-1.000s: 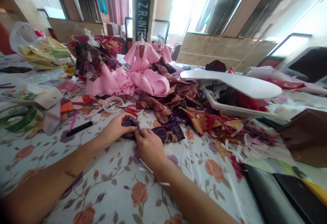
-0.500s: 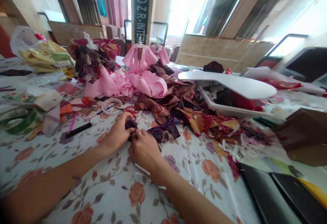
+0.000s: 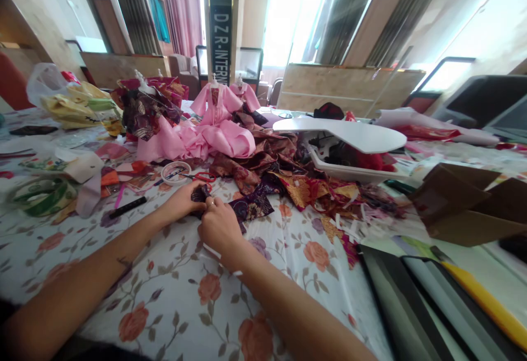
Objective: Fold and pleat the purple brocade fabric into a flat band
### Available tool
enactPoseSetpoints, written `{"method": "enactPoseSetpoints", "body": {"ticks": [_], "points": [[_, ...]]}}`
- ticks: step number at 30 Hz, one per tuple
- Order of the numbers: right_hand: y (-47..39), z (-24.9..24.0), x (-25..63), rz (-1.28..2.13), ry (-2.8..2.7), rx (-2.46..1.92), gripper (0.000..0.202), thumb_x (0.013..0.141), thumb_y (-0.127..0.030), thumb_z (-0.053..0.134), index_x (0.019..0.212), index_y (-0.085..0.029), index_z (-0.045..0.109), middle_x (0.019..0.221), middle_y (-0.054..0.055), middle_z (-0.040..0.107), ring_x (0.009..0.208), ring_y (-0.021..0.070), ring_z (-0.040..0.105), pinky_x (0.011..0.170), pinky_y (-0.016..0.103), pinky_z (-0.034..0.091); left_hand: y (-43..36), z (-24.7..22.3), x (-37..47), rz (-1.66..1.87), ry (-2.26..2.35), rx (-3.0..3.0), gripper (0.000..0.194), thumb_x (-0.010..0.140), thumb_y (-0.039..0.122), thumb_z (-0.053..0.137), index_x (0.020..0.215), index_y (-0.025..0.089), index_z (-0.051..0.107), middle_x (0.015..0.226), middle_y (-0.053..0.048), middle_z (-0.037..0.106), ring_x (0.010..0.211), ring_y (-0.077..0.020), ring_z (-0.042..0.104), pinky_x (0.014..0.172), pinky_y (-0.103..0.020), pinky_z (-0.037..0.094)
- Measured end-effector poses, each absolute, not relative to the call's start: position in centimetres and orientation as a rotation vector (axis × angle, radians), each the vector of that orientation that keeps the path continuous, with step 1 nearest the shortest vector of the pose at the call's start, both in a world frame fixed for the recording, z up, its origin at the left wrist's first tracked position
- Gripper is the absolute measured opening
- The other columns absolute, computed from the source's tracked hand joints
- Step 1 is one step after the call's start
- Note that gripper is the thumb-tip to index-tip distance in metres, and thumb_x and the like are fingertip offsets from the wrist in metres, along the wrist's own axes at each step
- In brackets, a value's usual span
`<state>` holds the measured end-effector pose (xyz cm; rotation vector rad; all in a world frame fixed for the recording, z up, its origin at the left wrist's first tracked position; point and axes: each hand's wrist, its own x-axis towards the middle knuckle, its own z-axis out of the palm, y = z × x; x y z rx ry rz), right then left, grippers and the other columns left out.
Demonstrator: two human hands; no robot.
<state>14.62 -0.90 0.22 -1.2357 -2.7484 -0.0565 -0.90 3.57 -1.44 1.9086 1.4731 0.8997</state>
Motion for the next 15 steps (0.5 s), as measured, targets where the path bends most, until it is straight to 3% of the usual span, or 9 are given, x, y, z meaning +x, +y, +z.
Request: {"method": "enactPoseSetpoints", "body": {"ticks": [10, 15], "points": [[-1.4, -0.2, 14.9, -0.043, -2.775, -1.217, 0.028, 0.081, -0.025, 0.049, 0.094, -0.009, 0.068, 0.095, 0.014, 0.065, 0.094, 0.0264, 0.053, 0.079, 0.038, 0.037, 1.7, -1.3, 1.1, 0.931, 1.659, 2.035, 0.05, 0.067, 0.005, 0.059, 0.113, 0.023, 0.054, 0.099, -0.008, 0.065, 0.097, -0.028, 0.059, 0.086, -0.04, 0.043], [-0.9, -0.8, 15.8, 0.037, -2.68, -1.171, 0.024, 0.079, -0.022, 0.051, 0.091, -0.013, 0.07, 0.087, 0.011, 0.064, 0.088, 0.0239, 0.054, 0.077, 0.036, 0.038, 1.9, -1.5, 1.0, 0.97, 1.668, 2.024, 0.044, 0.065, 0.004, 0.059, 0.105, 0.021, 0.052, 0.099, -0.007, 0.063, 0.096, -0.0248, 0.057, 0.086, -0.038, 0.043]]}}
